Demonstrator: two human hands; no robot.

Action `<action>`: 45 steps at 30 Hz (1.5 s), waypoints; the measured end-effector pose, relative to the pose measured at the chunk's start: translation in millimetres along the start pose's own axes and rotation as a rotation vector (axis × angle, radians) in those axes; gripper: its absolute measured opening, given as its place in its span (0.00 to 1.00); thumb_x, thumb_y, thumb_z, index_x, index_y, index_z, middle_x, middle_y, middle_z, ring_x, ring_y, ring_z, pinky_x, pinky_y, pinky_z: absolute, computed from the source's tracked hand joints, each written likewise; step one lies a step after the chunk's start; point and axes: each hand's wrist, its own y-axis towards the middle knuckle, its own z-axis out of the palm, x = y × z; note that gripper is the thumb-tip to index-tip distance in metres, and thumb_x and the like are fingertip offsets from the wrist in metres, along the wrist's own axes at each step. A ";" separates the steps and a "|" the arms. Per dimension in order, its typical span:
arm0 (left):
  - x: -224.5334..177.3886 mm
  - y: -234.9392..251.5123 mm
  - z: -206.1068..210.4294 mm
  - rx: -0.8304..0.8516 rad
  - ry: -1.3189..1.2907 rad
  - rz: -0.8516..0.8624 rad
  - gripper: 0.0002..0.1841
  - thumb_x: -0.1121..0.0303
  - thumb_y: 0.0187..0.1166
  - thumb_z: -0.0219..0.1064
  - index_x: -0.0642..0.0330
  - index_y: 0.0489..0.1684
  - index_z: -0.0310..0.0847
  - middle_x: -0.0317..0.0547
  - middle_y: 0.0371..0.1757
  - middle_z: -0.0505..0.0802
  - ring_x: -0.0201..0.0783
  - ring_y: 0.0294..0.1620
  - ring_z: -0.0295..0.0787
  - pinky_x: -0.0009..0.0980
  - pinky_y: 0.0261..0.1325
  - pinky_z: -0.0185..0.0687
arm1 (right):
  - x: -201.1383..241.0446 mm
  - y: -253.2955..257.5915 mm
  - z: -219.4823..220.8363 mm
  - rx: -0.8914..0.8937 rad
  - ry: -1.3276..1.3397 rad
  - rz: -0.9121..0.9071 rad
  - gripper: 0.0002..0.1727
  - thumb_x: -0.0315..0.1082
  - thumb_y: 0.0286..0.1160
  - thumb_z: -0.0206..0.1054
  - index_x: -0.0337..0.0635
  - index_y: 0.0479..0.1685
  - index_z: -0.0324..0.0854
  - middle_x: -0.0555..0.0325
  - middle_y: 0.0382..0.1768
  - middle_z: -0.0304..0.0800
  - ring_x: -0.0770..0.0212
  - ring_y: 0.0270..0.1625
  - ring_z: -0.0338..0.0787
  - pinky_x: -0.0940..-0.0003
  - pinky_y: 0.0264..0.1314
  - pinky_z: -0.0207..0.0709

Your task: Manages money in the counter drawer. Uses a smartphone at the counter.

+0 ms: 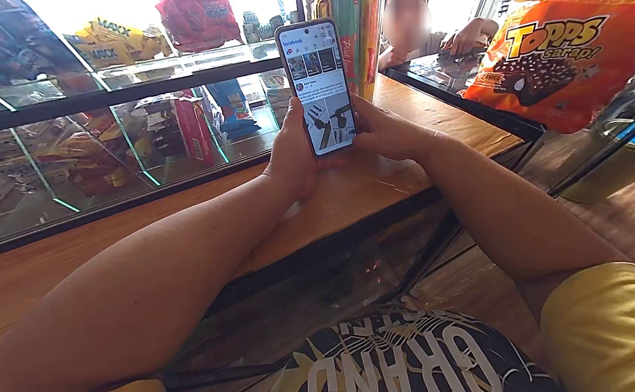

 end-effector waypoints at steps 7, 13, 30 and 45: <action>0.0 -0.5 -0.7 0.016 0.014 0.014 0.37 0.37 0.90 0.21 0.42 0.83 0.64 0.47 0.73 0.85 0.52 0.68 0.87 0.56 0.55 0.89 | 1.6 -1.1 0.6 -0.015 -0.035 -0.012 0.49 0.30 0.70 0.59 0.40 0.96 0.39 0.44 0.78 0.77 0.63 0.74 0.84 0.64 0.77 0.78; -0.3 -0.1 0.5 0.009 0.011 0.010 0.36 0.37 0.90 0.21 0.42 0.83 0.64 0.47 0.73 0.85 0.51 0.69 0.86 0.56 0.55 0.88 | 2.5 -0.6 -0.4 -0.010 -0.032 0.005 0.49 0.29 0.71 0.59 0.41 0.96 0.39 0.44 0.78 0.77 0.63 0.74 0.84 0.64 0.77 0.78; 6.8 3.6 2.1 -0.139 0.048 0.020 0.23 0.73 0.86 0.45 0.49 0.80 0.64 0.52 0.66 0.87 0.51 0.55 0.93 0.51 0.43 0.92 | 6.1 -0.9 2.2 -0.032 -0.051 0.014 0.49 0.25 0.73 0.63 0.39 0.96 0.39 0.36 0.78 0.75 0.52 0.76 0.82 0.55 0.78 0.76; 7.6 4.9 -0.6 -0.143 0.054 0.009 0.21 0.53 0.96 0.40 0.49 0.77 0.66 0.48 0.63 0.89 0.50 0.56 0.93 0.52 0.46 0.92 | 9.3 -1.3 0.1 -0.004 -0.004 -0.006 0.47 0.22 0.74 0.63 0.35 0.95 0.40 0.31 0.75 0.78 0.47 0.75 0.83 0.52 0.77 0.75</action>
